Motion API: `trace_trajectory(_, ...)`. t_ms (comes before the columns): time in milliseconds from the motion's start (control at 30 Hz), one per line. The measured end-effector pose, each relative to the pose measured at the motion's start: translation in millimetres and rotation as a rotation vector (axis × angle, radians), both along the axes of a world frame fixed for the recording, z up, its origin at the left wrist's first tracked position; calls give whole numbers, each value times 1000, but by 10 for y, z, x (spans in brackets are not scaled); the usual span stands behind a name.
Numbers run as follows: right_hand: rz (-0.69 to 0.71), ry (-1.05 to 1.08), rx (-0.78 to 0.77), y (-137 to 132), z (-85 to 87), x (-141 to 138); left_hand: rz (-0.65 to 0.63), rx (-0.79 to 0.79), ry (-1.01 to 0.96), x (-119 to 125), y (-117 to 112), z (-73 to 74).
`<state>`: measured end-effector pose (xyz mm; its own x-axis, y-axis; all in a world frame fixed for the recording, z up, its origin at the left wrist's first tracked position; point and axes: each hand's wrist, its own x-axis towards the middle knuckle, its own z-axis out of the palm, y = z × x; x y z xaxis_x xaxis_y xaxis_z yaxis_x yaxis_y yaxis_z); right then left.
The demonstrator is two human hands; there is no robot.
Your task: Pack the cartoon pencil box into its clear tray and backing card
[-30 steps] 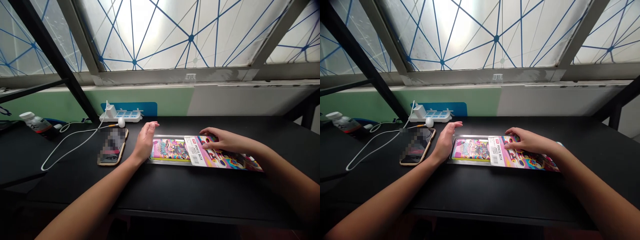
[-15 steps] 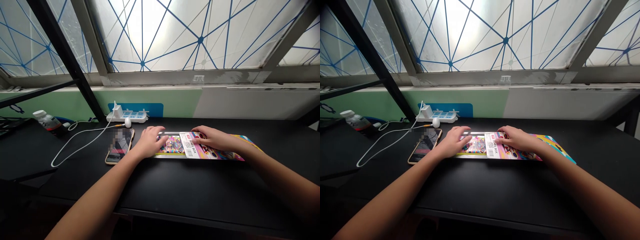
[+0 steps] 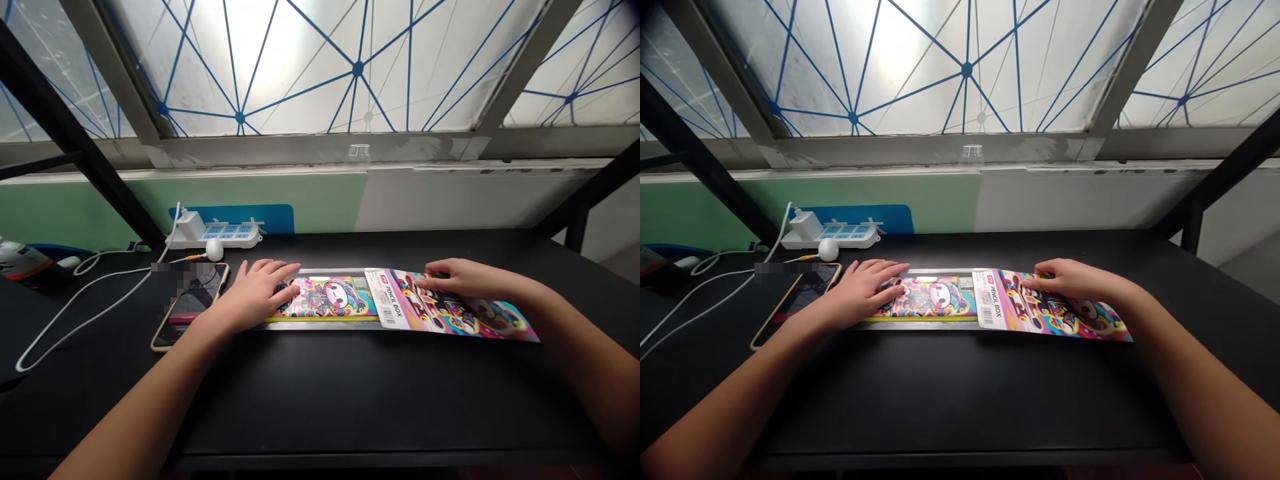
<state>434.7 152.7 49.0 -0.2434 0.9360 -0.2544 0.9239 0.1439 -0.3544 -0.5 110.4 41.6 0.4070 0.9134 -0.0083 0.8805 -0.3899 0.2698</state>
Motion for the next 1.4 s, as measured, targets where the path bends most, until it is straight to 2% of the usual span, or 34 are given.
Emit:
trace_trajectory(100,58,121,-61,-34,23,0,-11,140,19,32,-55,-12)
trace_trajectory(200,35,277,38,-104,-8,-312,-107,269,-27,114,-146,-16)
trace_trajectory(267,15,287,70,-136,-50,-527,-169,215,-64,184,-202,-16)
trace_trajectory(333,3,266,85,-143,-77,-615,-192,112,-52,238,-234,-15)
trace_trajectory(400,0,241,43,-127,-71,-545,-197,43,-15,256,-237,-16)
trace_trajectory(533,39,241,-144,-84,7,-212,-196,18,-6,211,-206,-13)
trace_trajectory(633,31,273,-173,-78,37,-117,-192,13,-6,189,-197,-4)
trace_trajectory(833,55,274,-141,-90,-9,-253,-200,27,16,206,-213,3)
trace_trajectory(1067,18,319,-102,-40,-85,-277,-224,43,9,197,-204,-9)
trace_trajectory(1267,-11,288,-8,-105,-27,-426,-245,56,-16,174,-185,-21)
trace_trajectory(1400,22,220,97,-160,-3,-595,-250,29,-3,174,-179,-8)
